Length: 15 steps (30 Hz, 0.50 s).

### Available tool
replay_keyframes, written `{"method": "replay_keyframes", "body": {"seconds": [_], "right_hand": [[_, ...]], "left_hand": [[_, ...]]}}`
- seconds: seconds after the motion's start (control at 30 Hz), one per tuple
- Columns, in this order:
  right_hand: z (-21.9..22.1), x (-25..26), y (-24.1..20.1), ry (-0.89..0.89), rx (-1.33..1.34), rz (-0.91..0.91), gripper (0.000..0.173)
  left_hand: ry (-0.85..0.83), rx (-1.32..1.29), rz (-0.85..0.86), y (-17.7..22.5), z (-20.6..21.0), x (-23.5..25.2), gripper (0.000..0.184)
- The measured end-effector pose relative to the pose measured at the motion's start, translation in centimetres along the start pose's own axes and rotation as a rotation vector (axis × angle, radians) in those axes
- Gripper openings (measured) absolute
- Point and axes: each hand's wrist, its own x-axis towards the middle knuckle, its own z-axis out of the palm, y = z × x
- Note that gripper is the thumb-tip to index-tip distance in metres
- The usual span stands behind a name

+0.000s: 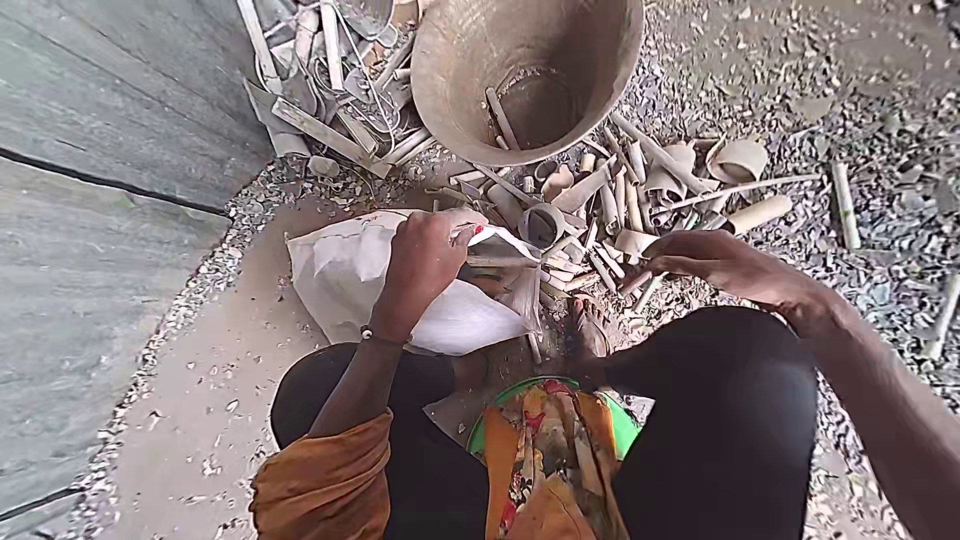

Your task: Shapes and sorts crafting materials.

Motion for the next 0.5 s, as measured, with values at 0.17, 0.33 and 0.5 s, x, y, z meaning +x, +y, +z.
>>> {"method": "replay_keyframes", "body": {"seconds": [0.17,0.33,0.5], "right_hand": [[7.8,6.7,-4.2,-0.361,-0.346,0.036,0.024],[22.0,15.8,-5.1,-0.158,-0.584,-0.025,0.048],[27.6,19.7,-5.5,0.021,-0.476,0.241,0.043]], "left_hand": [[-0.085,0.042,-0.044,-1.1,0.1,-0.1,0.020],[-0.143,0.002,-0.024,-0.1,0.0,-0.2,0.021],[-0.223,-0.002,-0.002,-0.3,-1.2,0.3,0.020]]}}
